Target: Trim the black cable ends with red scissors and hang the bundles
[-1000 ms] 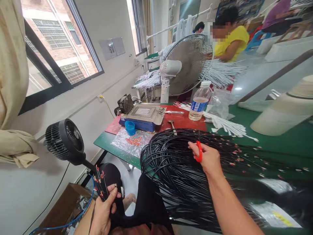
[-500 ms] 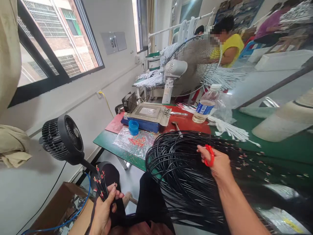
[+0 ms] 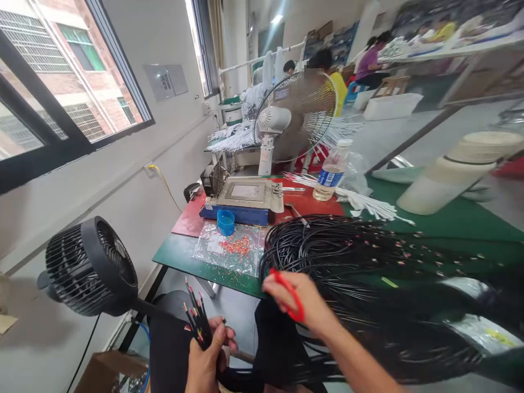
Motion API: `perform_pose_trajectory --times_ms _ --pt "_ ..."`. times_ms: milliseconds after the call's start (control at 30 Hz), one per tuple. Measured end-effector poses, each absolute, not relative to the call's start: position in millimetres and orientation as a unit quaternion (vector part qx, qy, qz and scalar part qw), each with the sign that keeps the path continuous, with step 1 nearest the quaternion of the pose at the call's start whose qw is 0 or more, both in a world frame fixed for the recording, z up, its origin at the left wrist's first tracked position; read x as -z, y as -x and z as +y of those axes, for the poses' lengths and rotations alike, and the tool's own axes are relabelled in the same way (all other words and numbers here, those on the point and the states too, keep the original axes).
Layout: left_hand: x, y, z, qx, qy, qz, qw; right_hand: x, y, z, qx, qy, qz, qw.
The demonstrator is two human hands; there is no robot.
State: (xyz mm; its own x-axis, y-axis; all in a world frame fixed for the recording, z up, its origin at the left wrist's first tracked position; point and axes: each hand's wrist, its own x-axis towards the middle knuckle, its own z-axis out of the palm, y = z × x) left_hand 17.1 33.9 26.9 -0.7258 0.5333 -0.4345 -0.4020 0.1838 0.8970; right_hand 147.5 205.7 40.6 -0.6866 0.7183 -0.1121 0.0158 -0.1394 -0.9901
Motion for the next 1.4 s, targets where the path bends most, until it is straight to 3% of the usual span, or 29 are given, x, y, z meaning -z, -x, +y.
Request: perform_pose_trajectory --times_ms 100,400,1067,1400 --pt "-25 -9 40 -0.652 -0.068 0.654 0.378 -39 -100 172 -0.784 0.237 -0.543 0.183" --pt "-17 13 38 -0.626 -0.121 0.633 0.439 -35 -61 142 -0.873 0.187 -0.427 0.143" --pt "-13 1 38 -0.605 -0.158 0.606 0.491 -16 -78 137 -0.874 0.229 -0.402 0.148" --pt "-1 4 32 -0.621 -0.128 0.601 0.487 -16 -78 125 -0.908 0.271 -0.297 0.120"
